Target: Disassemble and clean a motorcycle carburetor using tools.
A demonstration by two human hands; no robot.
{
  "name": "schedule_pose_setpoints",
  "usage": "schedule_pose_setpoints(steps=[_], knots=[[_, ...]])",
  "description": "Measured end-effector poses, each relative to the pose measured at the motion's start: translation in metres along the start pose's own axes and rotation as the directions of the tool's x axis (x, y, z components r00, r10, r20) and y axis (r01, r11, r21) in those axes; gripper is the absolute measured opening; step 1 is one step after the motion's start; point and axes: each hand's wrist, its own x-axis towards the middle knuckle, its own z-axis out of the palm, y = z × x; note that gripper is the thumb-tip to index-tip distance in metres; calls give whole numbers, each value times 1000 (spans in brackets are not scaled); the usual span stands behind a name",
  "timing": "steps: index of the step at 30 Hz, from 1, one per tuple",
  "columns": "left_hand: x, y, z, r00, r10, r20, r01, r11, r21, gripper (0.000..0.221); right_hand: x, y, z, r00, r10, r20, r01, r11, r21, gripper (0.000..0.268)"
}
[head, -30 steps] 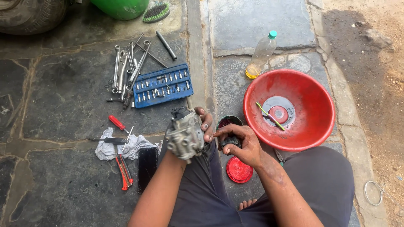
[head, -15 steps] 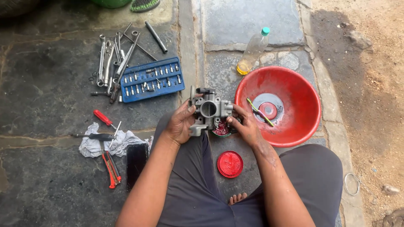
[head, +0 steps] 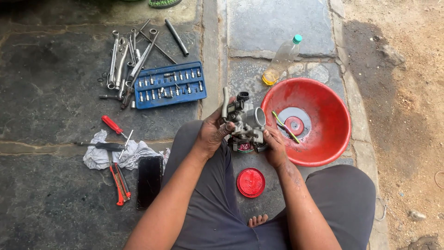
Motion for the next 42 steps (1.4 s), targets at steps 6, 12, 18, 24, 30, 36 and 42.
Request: schedule_pose_setpoints(steps=[6,12,18,24,30,36,42], knots=[[4,1,4,999,8,-41,-5,997,78,107,0,19,25,988,137,72,-145,980,132,53],[12,1,-5,972,-206,-112,155,923,-353,100,5,16,41,971,178,162,-186,982,37,56],[21,-24,-23,950,-283,-135,176,836,-519,100,15,3,21,998,-7,55,31,899,-436,38],[20,-24,-5,942,-239,-238,207,967,-149,110,3,-84,28,976,-211,-52,160,862,-481,45],[17,-14,1,912,-369,-178,357,929,-96,108,8,-30,-4,974,-157,-162,94,935,-341,24],[6,-5,6,897,-437,-67,406,874,-268,76,8,-28,-1,898,168,-406,-21,939,342,29],[5,-8,12,917,-398,-15,372,870,-324,71,6,14,-16,870,270,-412,-16,851,524,25]])
